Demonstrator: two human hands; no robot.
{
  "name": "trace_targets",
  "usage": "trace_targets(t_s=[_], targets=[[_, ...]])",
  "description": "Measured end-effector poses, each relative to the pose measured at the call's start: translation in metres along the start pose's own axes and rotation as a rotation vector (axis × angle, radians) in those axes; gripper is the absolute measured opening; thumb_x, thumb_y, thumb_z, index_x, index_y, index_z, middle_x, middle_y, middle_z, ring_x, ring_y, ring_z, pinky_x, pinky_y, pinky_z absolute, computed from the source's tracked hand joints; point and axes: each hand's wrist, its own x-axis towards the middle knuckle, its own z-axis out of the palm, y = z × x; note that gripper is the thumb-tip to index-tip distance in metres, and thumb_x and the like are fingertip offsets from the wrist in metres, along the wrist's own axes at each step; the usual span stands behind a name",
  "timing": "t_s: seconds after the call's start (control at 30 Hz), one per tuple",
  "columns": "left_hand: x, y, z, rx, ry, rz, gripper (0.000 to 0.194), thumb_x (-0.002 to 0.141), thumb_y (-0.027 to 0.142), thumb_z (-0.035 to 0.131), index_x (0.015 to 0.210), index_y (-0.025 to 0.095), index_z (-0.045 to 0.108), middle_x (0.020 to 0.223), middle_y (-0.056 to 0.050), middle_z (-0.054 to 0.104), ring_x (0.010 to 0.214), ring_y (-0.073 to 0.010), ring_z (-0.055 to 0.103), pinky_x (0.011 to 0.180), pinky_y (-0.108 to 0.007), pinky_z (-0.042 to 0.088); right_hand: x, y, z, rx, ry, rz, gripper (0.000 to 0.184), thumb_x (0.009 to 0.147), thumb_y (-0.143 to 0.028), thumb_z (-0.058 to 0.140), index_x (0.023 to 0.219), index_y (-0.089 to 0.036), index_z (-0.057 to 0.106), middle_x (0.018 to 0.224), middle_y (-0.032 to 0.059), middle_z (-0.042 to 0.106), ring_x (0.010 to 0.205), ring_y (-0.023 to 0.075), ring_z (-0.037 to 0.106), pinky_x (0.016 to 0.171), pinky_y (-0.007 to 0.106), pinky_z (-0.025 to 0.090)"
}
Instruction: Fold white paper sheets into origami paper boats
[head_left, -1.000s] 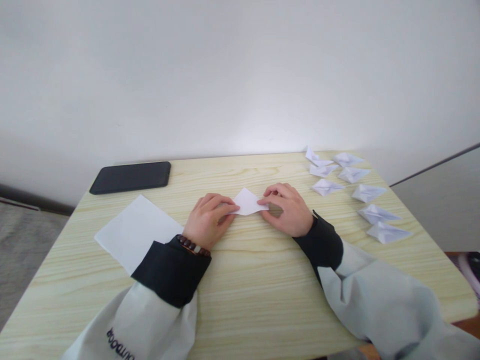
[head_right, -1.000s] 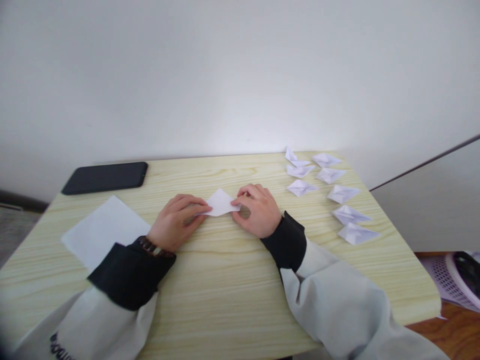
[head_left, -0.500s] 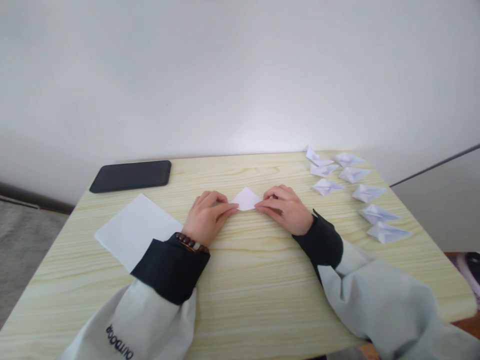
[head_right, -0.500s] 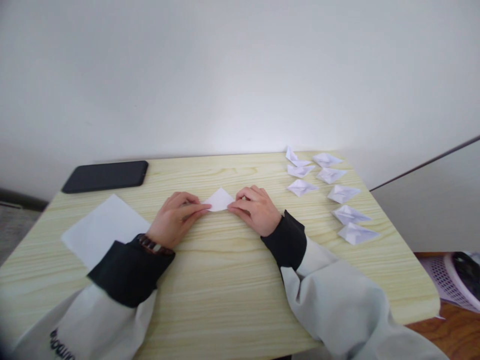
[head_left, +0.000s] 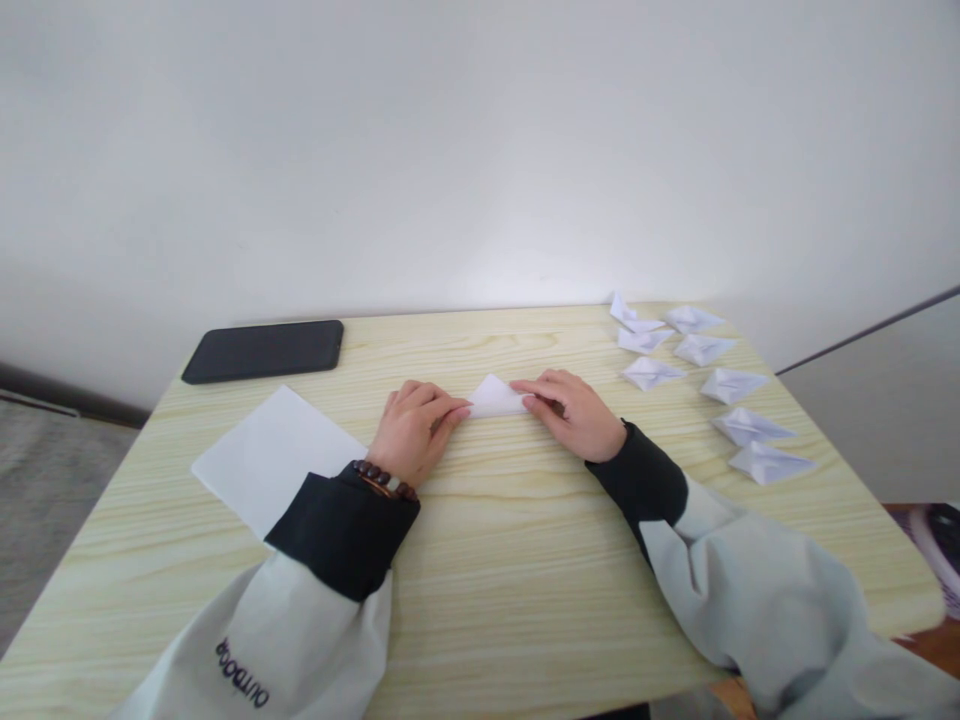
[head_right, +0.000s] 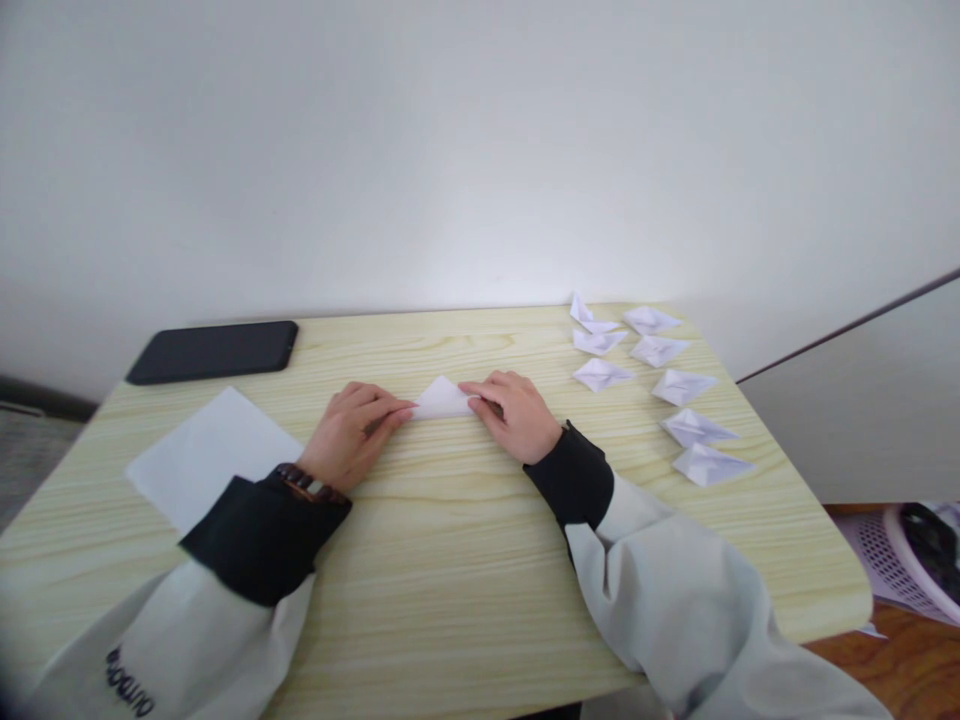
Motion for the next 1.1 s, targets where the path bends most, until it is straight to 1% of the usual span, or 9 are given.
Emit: trace_targets(t_s=[0.17,0.3,0.47,0.57,0.7,0.87,0.93,1.0,1.1], targets=[[0.001,0.002,0.001,0.07,-0.023,0.015,0.03,0.089,0.033,0.045,0.107,0.018,0.064,0.077,-0.005,0.062,0.08,-0.0208,0.049,0.072,-0.035,0.039,-0.001,-0.003,0.001,-0.034,-0.031,-0.005,0.031,0.089,-0.018,0.041,0.112,-0.014,0.062,0.082,0.0077,0.058,0.078,0.019,0.051,0.075,0.034,0.041],[0.001,0.004,0.001,0.07,-0.02,0.017,0.028,0.089,0.032,0.045,0.102,0.021,0.067,0.077,-0.005,0.062,0.081,-0.0206,0.049,0.072,-0.035,0.039,-0.001,-0.002,0.001,-0.005,-0.014,-0.001,0.03,0.088,-0.017,0.042,0.111,-0.015,0.062,0.086,0.008,0.056,0.08,0.0186,0.051,0.075,0.034,0.042],[0.002,0.004,0.002,0.031,-0.017,-0.076,0.025,0.087,0.033,0.049,0.098,0.024,0.069,0.074,-0.003,0.062,0.082,-0.0209,0.049,0.074,-0.037,0.039,-0.001,-0.002,0.002,0.002,-0.016,0.028,0.03,0.088,-0.015,0.042,0.11,-0.016,0.063,0.085,0.0071,0.055,0.079,0.0179,0.051,0.073,0.032,0.042],[0.003,0.004,0.002,0.017,0.013,-0.106,0.024,0.085,0.033,0.051,0.096,0.025,0.07,0.076,-0.004,0.063,0.085,-0.0216,0.048,0.078,-0.038,0.04,0.0,-0.003,0.003,-0.005,-0.014,0.06,0.03,0.087,-0.014,0.043,0.109,-0.017,0.063,0.083,0.0064,0.055,0.079,0.0179,0.05,0.074,0.033,0.041],[0.003,0.004,0.003,0.017,0.046,-0.107,0.022,0.084,0.032,0.053,0.094,0.024,0.071,0.077,-0.004,0.063,0.088,-0.0224,0.047,0.08,-0.04,0.041,0.0,-0.004,0.004,0.007,0.0,0.097,0.029,0.087,-0.014,0.044,0.107,-0.018,0.064,0.081,0.0053,0.053,0.078,0.0173,0.051,0.074,0.033,0.042],[0.003,0.007,0.004,0.025,0.066,-0.124,0.02,0.083,0.031,0.055,0.091,0.024,0.071,0.076,-0.005,0.062,0.09,-0.0238,0.046,0.081,-0.042,0.041,-0.003,-0.006,0.01,-0.004,0.057,0.126,0.028,0.087,-0.016,0.044,0.107,-0.018,0.064,0.092,0.0073,0.049,0.079,0.0173,0.05,0.076,0.035,0.043],[0.004,0.008,0.004,0.027,0.064,-0.134,0.019,0.083,0.031,0.055,0.09,0.024,0.071,0.077,-0.005,0.061,0.091,-0.0243,0.046,0.082,-0.043,0.041,-0.005,-0.009,0.013,-0.055,0.107,0.103,0.03,0.087,-0.016,0.044,0.111,-0.022,0.062,0.099,0.0079,0.046,0.08,0.0173,0.047,0.076,0.035,0.042],[0.004,0.008,0.005,0.032,0.056,-0.149,0.019,0.084,0.031,0.054,0.09,0.024,0.071,0.079,-0.005,0.061,0.092,-0.0248,0.046,0.082,-0.044,0.04,-0.007,-0.013,0.013,-0.128,0.128,0.032,0.036,0.088,-0.013,0.042,0.115,-0.03,0.059,0.104,0.0072,0.044,0.084,0.0182,0.044,0.078,0.036,0.04],[0.003,0.009,0.005,0.044,0.032,-0.177,0.019,0.084,0.032,0.054,0.091,0.024,0.07,0.082,-0.005,0.062,0.095,-0.0259,0.045,0.082,-0.045,0.038,-0.007,-0.02,0.011,-0.262,0.056,-0.105,0.036,0.091,-0.017,0.042,0.114,-0.041,0.058,0.105,0.0049,0.046,0.089,0.0202,0.041,0.08,0.036,0.035]])
